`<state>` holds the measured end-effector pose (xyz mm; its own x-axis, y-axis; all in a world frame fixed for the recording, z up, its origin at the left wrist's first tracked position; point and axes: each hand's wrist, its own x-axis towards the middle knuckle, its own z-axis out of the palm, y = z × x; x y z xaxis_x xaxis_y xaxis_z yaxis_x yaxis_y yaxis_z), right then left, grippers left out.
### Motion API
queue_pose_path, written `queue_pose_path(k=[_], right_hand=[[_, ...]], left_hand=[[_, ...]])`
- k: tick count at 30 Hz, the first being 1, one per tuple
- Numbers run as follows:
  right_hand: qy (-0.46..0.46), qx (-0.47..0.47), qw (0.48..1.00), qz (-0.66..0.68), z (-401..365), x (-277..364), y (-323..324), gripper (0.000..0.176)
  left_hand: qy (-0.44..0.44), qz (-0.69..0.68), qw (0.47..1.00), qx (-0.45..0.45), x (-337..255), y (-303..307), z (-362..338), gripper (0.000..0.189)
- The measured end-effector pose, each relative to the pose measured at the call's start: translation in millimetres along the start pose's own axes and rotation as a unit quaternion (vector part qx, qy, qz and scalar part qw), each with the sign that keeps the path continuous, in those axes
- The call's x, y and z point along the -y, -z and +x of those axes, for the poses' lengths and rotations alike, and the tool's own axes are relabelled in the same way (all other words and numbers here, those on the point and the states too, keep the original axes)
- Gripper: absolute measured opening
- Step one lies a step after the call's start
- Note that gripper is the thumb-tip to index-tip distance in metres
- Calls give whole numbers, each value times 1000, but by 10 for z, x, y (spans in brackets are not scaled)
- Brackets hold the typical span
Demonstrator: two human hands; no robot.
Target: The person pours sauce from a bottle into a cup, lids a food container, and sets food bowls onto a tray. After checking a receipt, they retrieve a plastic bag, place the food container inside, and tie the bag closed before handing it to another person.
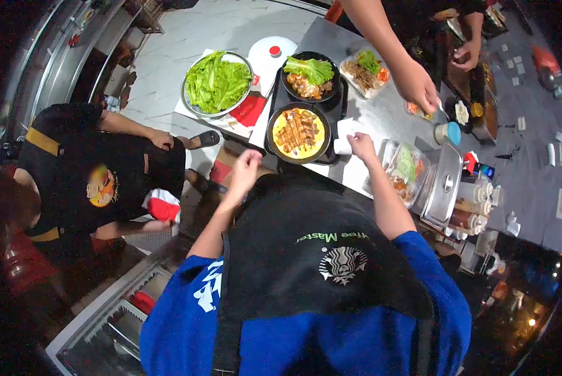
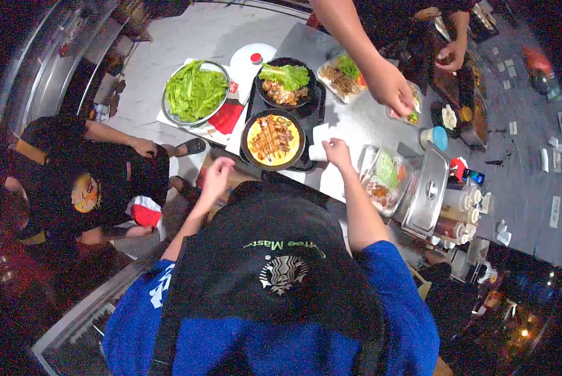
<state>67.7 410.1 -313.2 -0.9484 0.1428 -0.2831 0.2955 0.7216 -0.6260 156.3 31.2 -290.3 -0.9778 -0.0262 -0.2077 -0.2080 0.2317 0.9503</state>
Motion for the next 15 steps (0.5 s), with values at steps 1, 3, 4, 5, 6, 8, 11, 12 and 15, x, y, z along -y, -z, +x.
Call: queue_pose_path(k=[1, 3, 4, 5, 6, 8, 11, 12, 15], right_hand=[[-52, 57, 993, 86, -6, -34, -93, 33], [-83, 93, 987, 104, -25, -36, -216, 32], [-98, 113, 983, 111, -39, -4, -275, 32], [-105, 124, 979, 120, -25, 7, -327, 31], [-120, 138, 973, 137, 9, -52, -408, 32], [-88, 110, 988, 66, -9, -16, -457, 34], [-99, 145, 982, 66, -100, -72, -483, 33], [-106, 158, 978, 85, -132, -121, -464, 33], [23, 136, 990, 10, 77, -658, -698, 34]], left_hand=[[-6, 13, 1000, 8, 5, -99, -124, 16], [18, 28, 998, 55, -3, -335, -322, 15], [-16, 60, 993, 99, -219, -439, -381, 15], [-52, 79, 984, 151, -379, -555, -385, 17], [-86, 97, 971, 203, -466, -697, -359, 20], [-197, 123, 952, 202, -358, -1142, -274, 22], [-190, 104, 967, 135, -546, -1743, -209, 28], [-187, 93, 972, 108, -474, -1958, -168, 31], [-137, 158, 977, 50, -472, -2287, -34, 47]])
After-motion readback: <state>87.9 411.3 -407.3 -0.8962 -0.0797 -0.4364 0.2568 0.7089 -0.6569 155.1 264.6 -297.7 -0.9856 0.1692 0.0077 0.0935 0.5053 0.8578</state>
